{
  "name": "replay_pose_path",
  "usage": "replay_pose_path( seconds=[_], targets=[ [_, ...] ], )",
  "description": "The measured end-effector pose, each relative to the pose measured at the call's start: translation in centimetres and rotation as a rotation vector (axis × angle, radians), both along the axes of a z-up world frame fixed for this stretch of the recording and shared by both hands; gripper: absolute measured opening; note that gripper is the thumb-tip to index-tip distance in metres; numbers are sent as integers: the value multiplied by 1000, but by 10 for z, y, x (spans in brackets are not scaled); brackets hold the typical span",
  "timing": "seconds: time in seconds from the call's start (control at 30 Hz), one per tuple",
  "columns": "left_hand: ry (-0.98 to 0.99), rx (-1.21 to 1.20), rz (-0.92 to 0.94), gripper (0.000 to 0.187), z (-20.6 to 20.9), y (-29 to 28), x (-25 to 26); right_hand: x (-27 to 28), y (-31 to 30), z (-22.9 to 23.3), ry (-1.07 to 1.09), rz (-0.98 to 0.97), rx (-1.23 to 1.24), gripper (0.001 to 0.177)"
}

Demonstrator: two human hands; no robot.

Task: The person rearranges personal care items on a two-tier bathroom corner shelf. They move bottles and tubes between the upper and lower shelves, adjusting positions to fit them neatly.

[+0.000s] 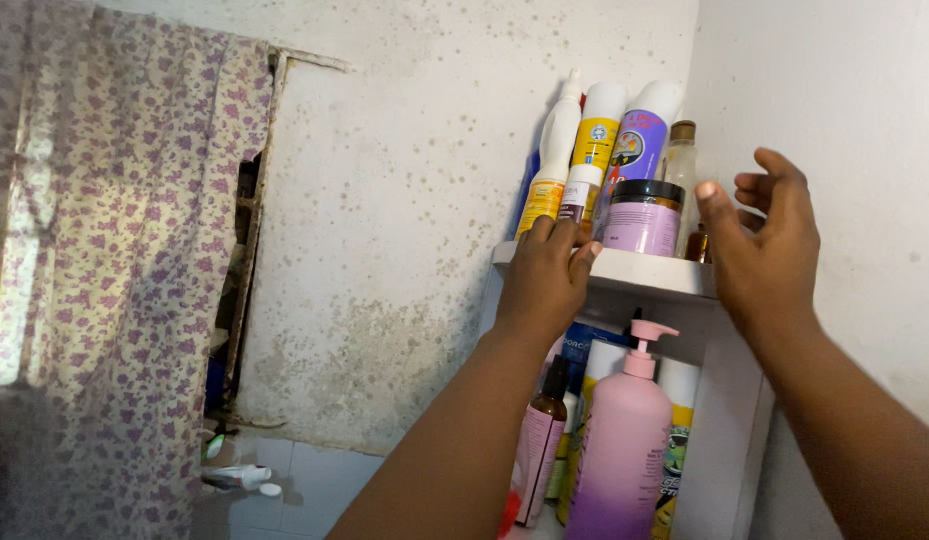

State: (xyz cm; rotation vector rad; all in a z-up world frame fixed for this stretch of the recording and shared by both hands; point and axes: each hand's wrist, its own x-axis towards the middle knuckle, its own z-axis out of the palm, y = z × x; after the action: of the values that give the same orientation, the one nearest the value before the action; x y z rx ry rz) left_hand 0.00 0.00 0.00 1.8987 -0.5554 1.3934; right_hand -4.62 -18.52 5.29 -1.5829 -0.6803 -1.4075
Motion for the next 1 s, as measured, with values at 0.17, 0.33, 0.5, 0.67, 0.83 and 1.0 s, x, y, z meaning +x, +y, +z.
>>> replay_pose_path(
  seconds=[0.17,0.33,0.5,0.67,0.83,1.0],
  targets=[
    [-398,-206,-97,35,-38,-21,-26,-9,-19,-77,-414,-578,-178,58],
    [-207,-253,-252,44,-107,-69,-45,-2,-16,-130,-19,-354,-149,60],
    [-29,-160,-190,57,-143,-90,-22,36,-22,-156,394,-174,-103,71],
    [147,-171,-49,82,-153,-96,-18,35,-28,-177,722,-9,-8,86],
    [324,-181,-131,85,-151,-87,-29,22,-27,-174,790,60,46,86],
    [292,-160,-161,96,-149,-71,-33,15,-22,-167,753,44,48,75]
  ],
)
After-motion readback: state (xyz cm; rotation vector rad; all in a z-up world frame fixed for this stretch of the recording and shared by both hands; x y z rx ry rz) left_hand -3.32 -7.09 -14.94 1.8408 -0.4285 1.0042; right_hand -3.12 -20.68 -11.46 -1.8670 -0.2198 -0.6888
